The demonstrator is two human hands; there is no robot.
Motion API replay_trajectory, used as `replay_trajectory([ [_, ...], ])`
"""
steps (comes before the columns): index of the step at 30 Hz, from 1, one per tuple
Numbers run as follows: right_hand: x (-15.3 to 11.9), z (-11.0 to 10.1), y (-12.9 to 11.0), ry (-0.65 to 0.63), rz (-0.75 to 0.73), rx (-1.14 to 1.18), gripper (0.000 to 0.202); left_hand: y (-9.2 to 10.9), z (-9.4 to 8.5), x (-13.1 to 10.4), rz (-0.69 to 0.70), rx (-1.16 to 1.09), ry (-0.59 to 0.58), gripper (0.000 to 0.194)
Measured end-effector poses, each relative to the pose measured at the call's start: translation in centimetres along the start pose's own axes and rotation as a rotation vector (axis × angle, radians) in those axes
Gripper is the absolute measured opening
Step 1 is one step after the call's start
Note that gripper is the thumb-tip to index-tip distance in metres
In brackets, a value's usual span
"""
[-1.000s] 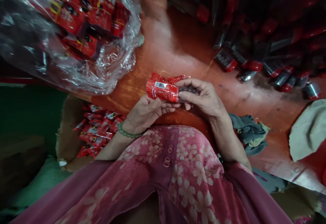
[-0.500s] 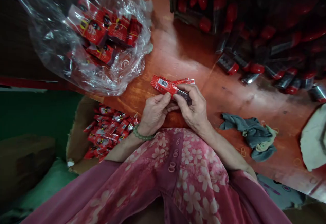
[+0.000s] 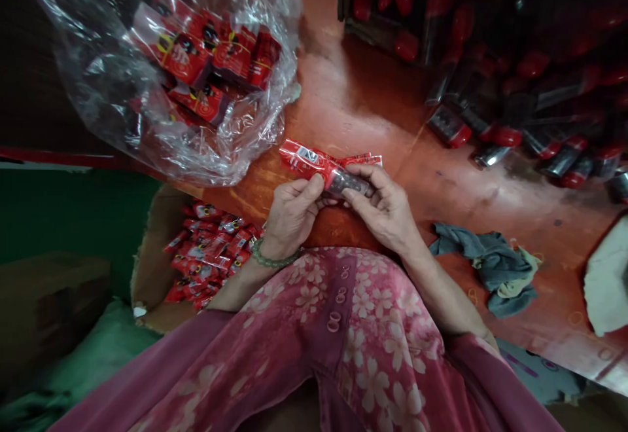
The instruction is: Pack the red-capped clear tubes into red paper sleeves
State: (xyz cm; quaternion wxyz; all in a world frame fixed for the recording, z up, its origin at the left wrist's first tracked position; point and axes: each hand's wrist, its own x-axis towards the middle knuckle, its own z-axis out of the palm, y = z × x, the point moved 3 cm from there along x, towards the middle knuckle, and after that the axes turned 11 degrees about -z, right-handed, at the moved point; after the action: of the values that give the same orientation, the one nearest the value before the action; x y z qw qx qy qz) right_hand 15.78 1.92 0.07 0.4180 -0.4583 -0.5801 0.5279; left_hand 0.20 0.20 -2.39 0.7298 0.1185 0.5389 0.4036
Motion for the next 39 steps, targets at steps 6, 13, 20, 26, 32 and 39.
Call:
replay_trajectory([
  [6,-0.3,0.5,-0.6,0.098,-0.411,-0.333,0.026,-0.2,0.1,0.3,0.024,0.026,0.062,0.052],
  [13,0.0,1.0,1.1,0.134,0.111,0.177,0.036,0.6,-0.1,0.1,0.064,-0.024,-0.026,0.057],
  [20,0.1,1.8,1.0,0.118,-0.051,0.044,0.027,0.5,0.7,0.7,0.063,-0.115,0.029,0.05],
  [26,-0.2,2.2,0.5,0.197,-0.381,-0.202,0.028,1.2,1.1,0.8,0.072,-0.164,0.011,0.044],
  [32,0.3,2.3,1.3,0.209,-0.224,-0.048,0.032,2.2,0.8,0.8,0.093,-0.192,-0.03,0.044],
  [39,0.9,2.5,1.8,0.192,0.161,0.312,0.037,2.1,1.2,1.1,0.104,-0.139,-0.012,0.04],
])
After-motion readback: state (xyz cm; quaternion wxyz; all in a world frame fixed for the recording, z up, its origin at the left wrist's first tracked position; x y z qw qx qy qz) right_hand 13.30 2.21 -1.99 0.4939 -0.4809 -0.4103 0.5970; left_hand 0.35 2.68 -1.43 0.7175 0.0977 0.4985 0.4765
